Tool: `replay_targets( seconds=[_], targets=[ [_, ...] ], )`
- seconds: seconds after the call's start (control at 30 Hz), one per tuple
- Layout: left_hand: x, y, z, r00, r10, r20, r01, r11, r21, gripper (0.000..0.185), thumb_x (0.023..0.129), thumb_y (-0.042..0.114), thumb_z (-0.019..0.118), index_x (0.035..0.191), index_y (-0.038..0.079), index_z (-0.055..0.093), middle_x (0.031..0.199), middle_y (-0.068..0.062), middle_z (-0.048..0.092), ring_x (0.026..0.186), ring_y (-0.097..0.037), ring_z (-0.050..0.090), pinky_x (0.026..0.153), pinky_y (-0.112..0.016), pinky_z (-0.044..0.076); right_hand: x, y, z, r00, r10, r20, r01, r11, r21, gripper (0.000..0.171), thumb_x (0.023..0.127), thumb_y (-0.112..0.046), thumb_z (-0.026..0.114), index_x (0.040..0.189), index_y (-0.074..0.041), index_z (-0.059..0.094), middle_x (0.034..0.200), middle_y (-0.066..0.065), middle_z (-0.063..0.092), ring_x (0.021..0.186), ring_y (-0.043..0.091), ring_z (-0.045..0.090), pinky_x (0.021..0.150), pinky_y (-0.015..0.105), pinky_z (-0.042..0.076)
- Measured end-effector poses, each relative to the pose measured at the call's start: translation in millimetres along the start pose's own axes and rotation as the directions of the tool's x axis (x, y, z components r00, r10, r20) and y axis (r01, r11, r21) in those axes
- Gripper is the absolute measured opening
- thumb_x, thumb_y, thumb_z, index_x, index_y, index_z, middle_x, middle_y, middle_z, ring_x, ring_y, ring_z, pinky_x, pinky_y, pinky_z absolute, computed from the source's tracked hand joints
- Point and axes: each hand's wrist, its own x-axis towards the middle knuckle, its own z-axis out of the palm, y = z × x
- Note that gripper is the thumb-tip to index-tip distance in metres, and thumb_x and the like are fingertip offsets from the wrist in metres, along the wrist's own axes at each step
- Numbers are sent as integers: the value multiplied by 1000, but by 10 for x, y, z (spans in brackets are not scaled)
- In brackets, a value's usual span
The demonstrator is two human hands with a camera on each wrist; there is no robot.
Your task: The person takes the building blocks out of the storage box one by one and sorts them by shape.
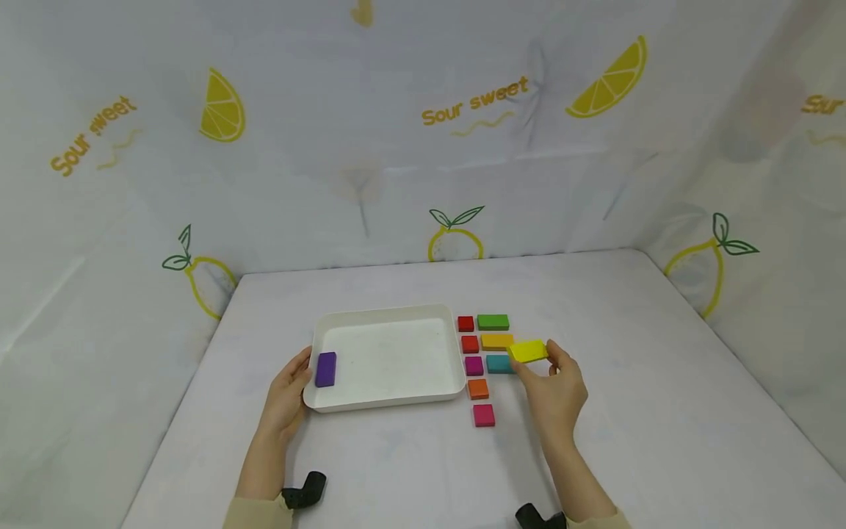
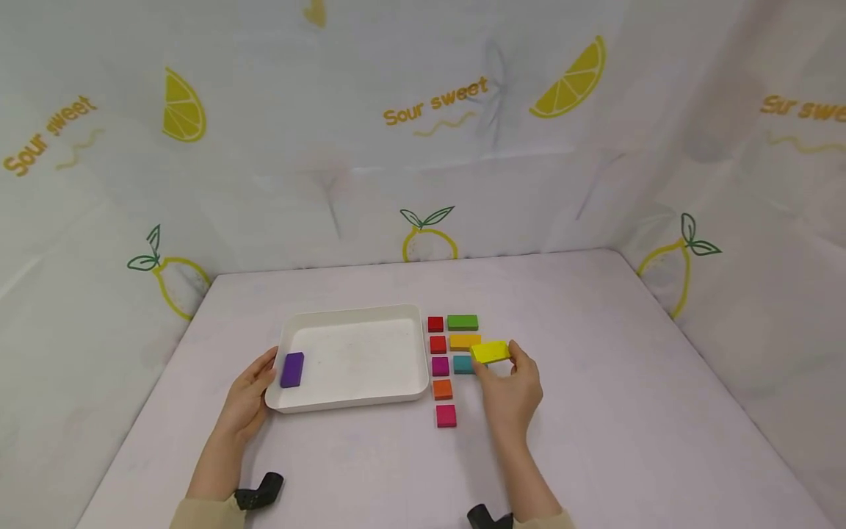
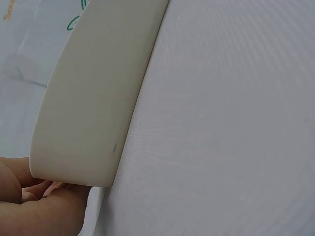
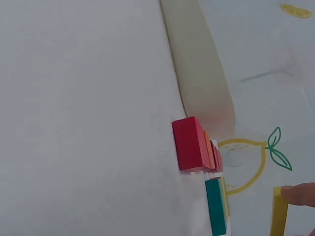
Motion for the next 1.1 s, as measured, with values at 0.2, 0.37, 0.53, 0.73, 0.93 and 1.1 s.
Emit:
replay_targets(
  seconds=[0.2, 0.37, 0.53, 0.73, 0.93, 1.1],
  targets=[
    [-8, -12, 1, 1000, 0, 3, 0, 1000, -6, 53, 106, 5, 31, 157, 5, 18, 166, -14, 18, 155, -24, 18, 124, -35, 25, -167, 175, 59, 998, 66, -23, -68, 996, -53, 65, 85, -16, 77, 141, 0, 50, 141, 22, 54, 127, 39, 51, 108, 52, 48],
    [2, -12, -3, 1000, -15, 6, 15, 1000, -6, 52, 107, 6, 30, 158, 7, 18, 166, -11, 19, 154, -20, 20, 114, -16, 35, -282, 267, 133, 998, 53, -16, -54, 994, -92, 66, 83, -15, 78, 140, 3, 50, 137, 24, 55, 121, 40, 51, 104, 53, 51],
    [11, -8, -8, 1000, -14, 10, 15, 1000, -16, 52, 107, 6, 30, 158, 7, 18, 166, -11, 18, 154, -20, 19, 121, -25, 30, -337, 279, 176, 999, 39, -12, -40, 994, -103, 66, 82, -13, 79, 139, 5, 50, 136, 25, 55, 120, 41, 52, 104, 53, 51],
    [7, -7, -9, 1000, -16, 12, 16, 999, -36, 52, 107, 5, 29, 158, 6, 18, 167, -11, 17, 155, -20, 17, 127, -36, 20, -343, 304, 206, 999, 36, -14, -38, 991, -126, 66, 82, -11, 79, 138, 7, 50, 136, 27, 55, 127, 43, 52, 107, 54, 47],
    [1, -8, -15, 1000, -12, 12, 13, 999, -35, 52, 107, 5, 30, 158, 6, 18, 166, -12, 17, 155, -21, 17, 127, -37, 20, -344, 362, 260, 1000, 24, 5, -23, 984, -177, 67, 81, -11, 80, 138, 7, 50, 135, 27, 54, 129, 43, 51, 108, 55, 46],
    [15, -12, -13, 1000, -7, 18, 8, 999, -32, 52, 107, 5, 30, 158, 6, 18, 166, -12, 17, 155, -21, 18, 126, -37, 20, -358, 372, 275, 1000, -20, 10, 21, 977, -213, 67, 80, -10, 80, 137, 8, 50, 133, 29, 53, 125, 45, 50, 108, 58, 45]
  ],
)
